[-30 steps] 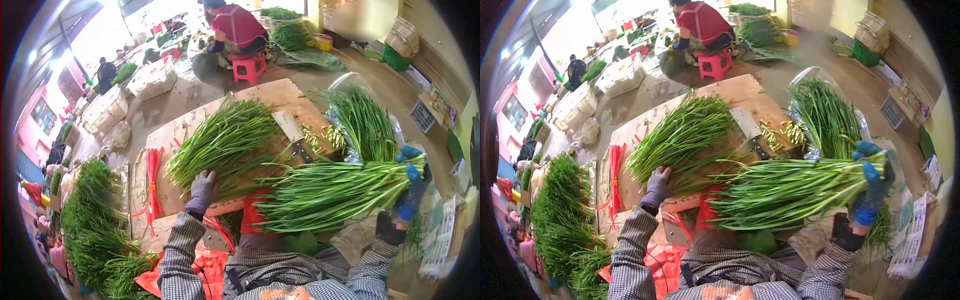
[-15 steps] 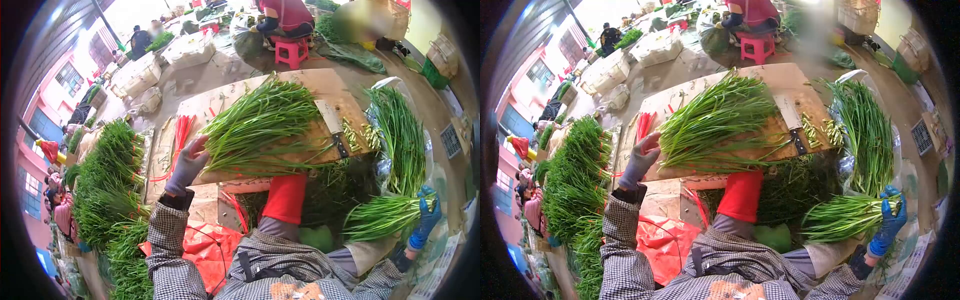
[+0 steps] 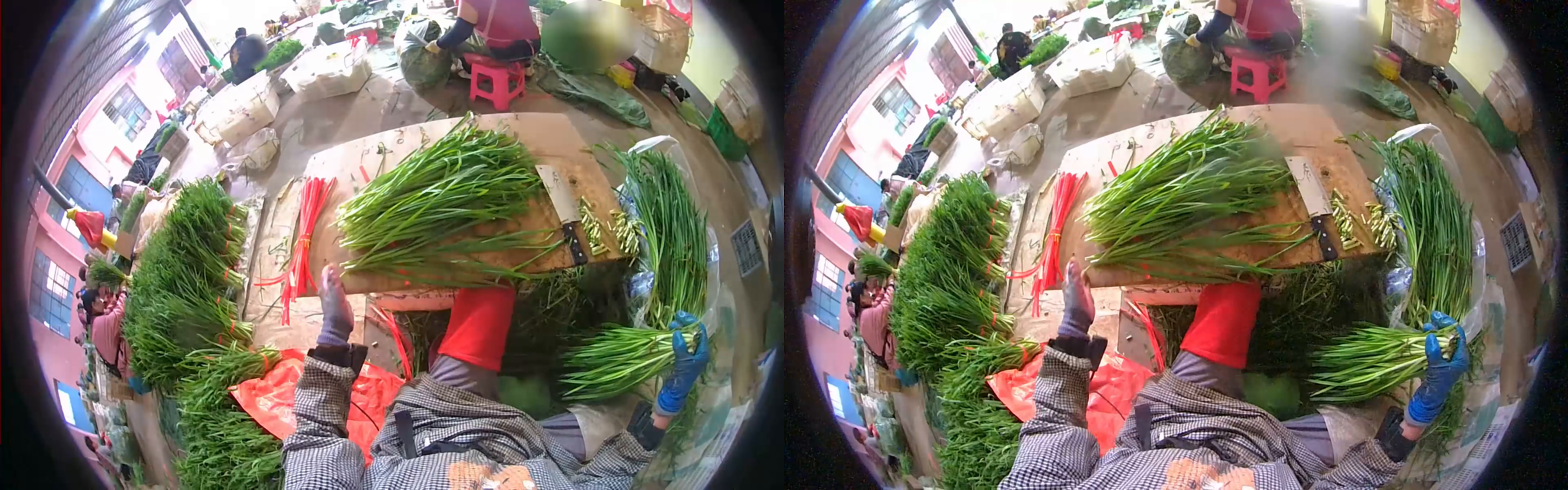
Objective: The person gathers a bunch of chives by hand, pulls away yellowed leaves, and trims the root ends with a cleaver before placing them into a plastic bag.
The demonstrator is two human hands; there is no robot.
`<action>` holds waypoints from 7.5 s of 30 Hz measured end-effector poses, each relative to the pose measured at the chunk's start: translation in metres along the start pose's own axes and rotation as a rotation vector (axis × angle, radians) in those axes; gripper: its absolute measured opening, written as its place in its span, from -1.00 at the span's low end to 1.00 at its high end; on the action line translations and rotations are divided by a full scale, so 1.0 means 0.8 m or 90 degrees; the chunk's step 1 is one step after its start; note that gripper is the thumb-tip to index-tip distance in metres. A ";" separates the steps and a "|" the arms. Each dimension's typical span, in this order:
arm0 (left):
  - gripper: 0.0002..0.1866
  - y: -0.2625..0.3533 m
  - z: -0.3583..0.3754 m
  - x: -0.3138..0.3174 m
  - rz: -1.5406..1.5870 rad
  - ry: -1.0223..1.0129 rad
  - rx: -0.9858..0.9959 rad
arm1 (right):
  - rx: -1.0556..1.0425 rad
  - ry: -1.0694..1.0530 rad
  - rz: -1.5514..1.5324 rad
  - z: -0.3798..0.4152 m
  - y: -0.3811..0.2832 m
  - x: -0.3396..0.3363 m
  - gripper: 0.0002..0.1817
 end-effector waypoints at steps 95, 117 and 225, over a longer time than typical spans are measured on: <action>-0.77 0.047 0.493 0.539 0.127 -0.918 -0.846 | 0.306 0.033 -0.001 0.093 0.139 -0.017 -0.63; -0.72 0.127 0.347 0.563 0.249 -0.829 -0.636 | 0.110 0.069 0.525 -0.035 0.193 -0.094 -0.05; -0.69 0.118 0.410 0.460 0.428 -0.882 -0.597 | 0.167 0.413 0.163 0.227 -0.011 -0.194 -0.76</action>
Point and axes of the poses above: each hand's wrist, its own z-axis away from the middle knuckle, its own x-axis out of the palm, y = z × x, the point moved 3 cm from there along -z, towards the middle knuckle, and after that the axes turned 3 degrees about y, right-handed, at the moved point
